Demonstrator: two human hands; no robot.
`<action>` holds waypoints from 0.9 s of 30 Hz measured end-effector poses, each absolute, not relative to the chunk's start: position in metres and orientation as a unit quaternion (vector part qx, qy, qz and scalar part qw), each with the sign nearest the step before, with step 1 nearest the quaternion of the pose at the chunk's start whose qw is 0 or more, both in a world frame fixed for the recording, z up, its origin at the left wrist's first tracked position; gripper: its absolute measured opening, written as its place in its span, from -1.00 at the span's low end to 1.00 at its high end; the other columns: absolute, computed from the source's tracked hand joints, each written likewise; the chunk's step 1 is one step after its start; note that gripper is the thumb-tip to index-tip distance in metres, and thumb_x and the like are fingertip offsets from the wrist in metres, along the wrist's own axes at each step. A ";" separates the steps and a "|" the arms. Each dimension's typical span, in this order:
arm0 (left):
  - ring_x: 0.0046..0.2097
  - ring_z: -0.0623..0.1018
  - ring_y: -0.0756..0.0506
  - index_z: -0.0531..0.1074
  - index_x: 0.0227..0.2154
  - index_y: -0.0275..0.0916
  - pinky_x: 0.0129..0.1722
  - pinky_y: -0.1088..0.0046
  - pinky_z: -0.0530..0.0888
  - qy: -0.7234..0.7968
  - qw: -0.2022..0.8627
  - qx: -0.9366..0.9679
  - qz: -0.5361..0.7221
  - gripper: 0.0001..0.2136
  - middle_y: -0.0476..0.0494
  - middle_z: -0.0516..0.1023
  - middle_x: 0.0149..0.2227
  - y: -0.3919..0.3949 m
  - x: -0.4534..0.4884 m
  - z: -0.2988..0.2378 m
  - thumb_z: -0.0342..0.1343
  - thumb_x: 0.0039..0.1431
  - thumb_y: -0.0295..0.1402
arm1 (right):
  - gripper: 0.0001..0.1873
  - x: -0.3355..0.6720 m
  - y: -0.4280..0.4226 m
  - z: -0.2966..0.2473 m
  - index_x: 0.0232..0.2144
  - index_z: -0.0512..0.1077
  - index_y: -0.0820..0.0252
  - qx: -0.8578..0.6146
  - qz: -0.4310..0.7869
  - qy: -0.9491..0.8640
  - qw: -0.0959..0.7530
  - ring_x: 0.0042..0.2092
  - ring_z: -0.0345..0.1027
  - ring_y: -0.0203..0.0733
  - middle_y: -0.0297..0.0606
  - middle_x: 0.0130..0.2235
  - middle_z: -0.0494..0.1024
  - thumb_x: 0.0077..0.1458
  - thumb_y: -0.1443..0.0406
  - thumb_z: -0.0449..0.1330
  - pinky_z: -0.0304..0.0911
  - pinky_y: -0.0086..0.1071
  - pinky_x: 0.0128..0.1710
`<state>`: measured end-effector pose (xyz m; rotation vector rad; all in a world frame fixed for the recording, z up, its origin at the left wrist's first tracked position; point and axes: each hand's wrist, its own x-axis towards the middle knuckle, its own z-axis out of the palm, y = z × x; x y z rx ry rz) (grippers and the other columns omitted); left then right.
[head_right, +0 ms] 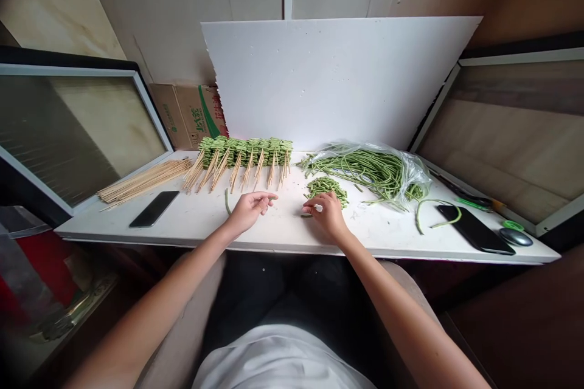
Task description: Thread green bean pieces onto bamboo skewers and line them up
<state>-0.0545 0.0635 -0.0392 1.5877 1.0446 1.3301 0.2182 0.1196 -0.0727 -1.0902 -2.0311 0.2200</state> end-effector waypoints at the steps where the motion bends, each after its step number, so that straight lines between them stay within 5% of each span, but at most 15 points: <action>1: -0.40 0.45 0.01 0.68 -0.05 -0.37 -0.34 0.46 0.48 0.412 0.406 0.631 0.517 -0.62 -0.22 0.64 -0.29 0.063 -0.053 -0.040 0.27 0.32 -0.13 | -0.76 0.219 0.119 -0.075 -0.32 0.72 0.05 -0.432 0.088 -0.808 0.390 -0.13 0.39 0.12 -0.10 -0.25 0.69 0.31 0.10 0.34 0.24 0.00 0.00; 10: -0.21 0.67 -0.12 0.64 -0.02 -0.37 -0.24 0.38 0.60 0.407 0.452 0.633 0.478 -0.62 -0.34 0.72 -0.19 0.058 -0.047 -0.041 0.41 0.22 -0.19 | -0.63 0.217 0.120 -0.085 -0.34 0.71 0.06 -0.400 0.048 -0.831 0.383 -0.07 0.35 0.12 -0.10 -0.26 0.69 0.40 0.06 0.23 0.27 0.02 0.03; 17: -0.25 0.73 -0.14 0.59 -0.03 -0.38 -0.11 0.28 0.67 0.404 0.461 0.626 0.482 -0.54 -0.22 0.71 -0.31 0.055 -0.047 -0.039 0.50 0.13 -0.19 | -0.36 0.216 0.114 -0.060 -0.25 0.70 0.12 -0.399 0.173 -0.785 0.441 -0.03 0.47 0.11 -0.08 -0.20 0.73 0.46 -0.15 0.01 0.36 -0.05 -0.02; 22: -0.29 0.72 -0.12 0.59 -0.02 -0.35 -0.16 0.32 0.66 0.402 0.449 0.637 0.482 -0.55 -0.23 0.72 -0.28 0.049 -0.040 -0.036 0.52 0.09 -0.23 | -0.59 0.197 0.081 -0.033 -0.09 0.67 0.07 -0.282 0.253 -0.828 0.414 -0.05 0.54 0.00 -0.13 -0.11 0.72 0.29 -0.09 0.32 0.42 -0.19 -0.12; 27: -0.27 0.73 -0.13 0.59 0.02 -0.34 -0.13 0.32 0.65 0.394 0.437 0.659 0.468 -0.58 -0.23 0.73 -0.27 0.045 -0.039 -0.033 0.47 0.16 -0.25 | -0.74 0.190 0.072 -0.029 -0.19 0.68 0.05 -0.249 0.190 -0.837 0.448 -0.11 0.50 -0.04 -0.17 -0.19 0.71 0.33 0.04 0.34 0.38 -0.11 -0.05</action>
